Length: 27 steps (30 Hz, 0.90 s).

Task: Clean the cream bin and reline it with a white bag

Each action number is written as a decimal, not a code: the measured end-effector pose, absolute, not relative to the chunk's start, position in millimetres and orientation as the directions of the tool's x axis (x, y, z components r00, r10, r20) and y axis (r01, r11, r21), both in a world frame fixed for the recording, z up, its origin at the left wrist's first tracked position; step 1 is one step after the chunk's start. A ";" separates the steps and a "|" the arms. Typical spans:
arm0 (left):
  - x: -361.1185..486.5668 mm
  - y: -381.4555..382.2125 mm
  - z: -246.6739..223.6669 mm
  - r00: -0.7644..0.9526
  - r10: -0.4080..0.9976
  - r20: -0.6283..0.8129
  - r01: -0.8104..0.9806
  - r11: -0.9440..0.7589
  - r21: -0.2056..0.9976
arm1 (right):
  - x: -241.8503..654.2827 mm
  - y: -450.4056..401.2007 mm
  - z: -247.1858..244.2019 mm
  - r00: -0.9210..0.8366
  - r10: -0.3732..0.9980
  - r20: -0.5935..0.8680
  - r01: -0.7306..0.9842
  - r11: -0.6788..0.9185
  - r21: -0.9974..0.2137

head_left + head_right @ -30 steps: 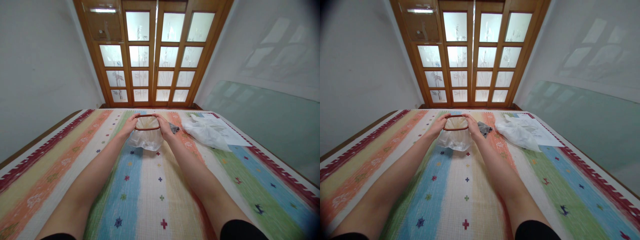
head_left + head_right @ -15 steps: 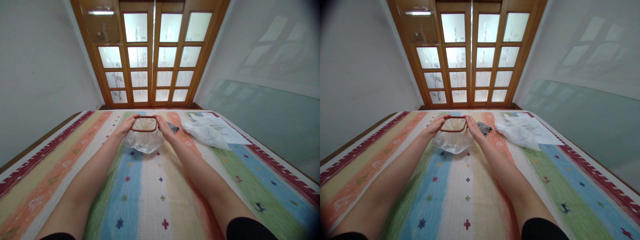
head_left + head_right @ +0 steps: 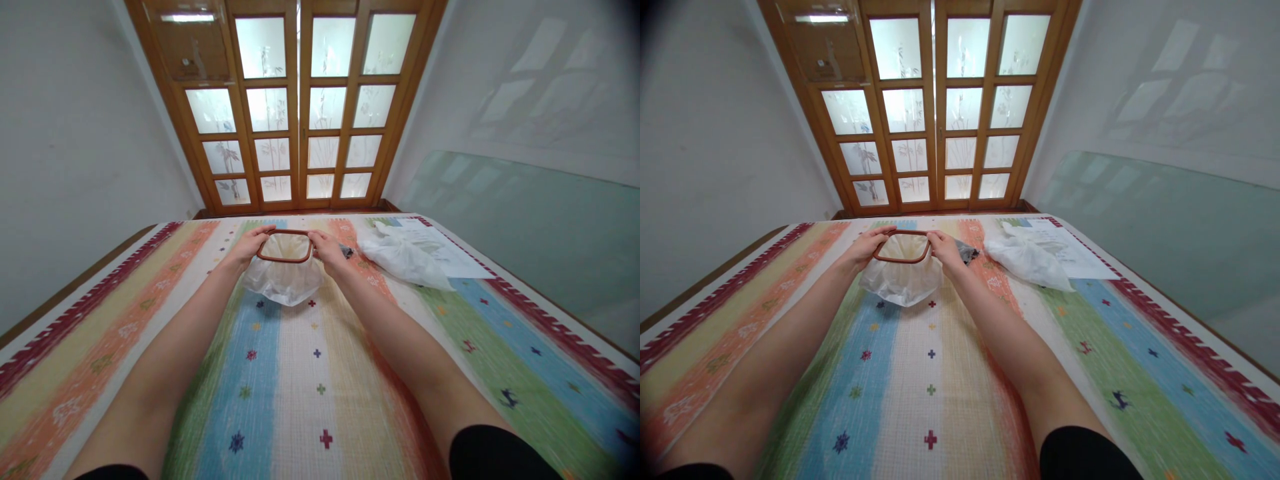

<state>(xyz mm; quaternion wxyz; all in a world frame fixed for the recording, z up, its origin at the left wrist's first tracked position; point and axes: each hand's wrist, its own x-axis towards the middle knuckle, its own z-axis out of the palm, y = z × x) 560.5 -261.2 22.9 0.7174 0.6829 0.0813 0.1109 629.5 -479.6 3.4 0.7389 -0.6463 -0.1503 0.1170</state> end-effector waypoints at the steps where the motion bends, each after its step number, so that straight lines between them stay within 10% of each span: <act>1: 560.5 -261.4 23.1 0.961 0.274 0.035 -0.046 0.034 0.998 | 628.9 -479.5 4.4 0.927 0.370 0.065 0.013 0.140 -0.990; 17: 561.4 -266.3 27.1 0.914 0.404 0.034 0.012 -0.112 0.994 | 645.2 -472.9 9.1 0.901 0.330 0.281 0.352 -0.178 -0.919; 27: 563.4 -268.2 29.9 0.902 0.387 0.193 -0.020 -0.409 0.912 | 633.1 -479.2 17.3 0.876 0.459 0.145 0.131 0.062 -0.989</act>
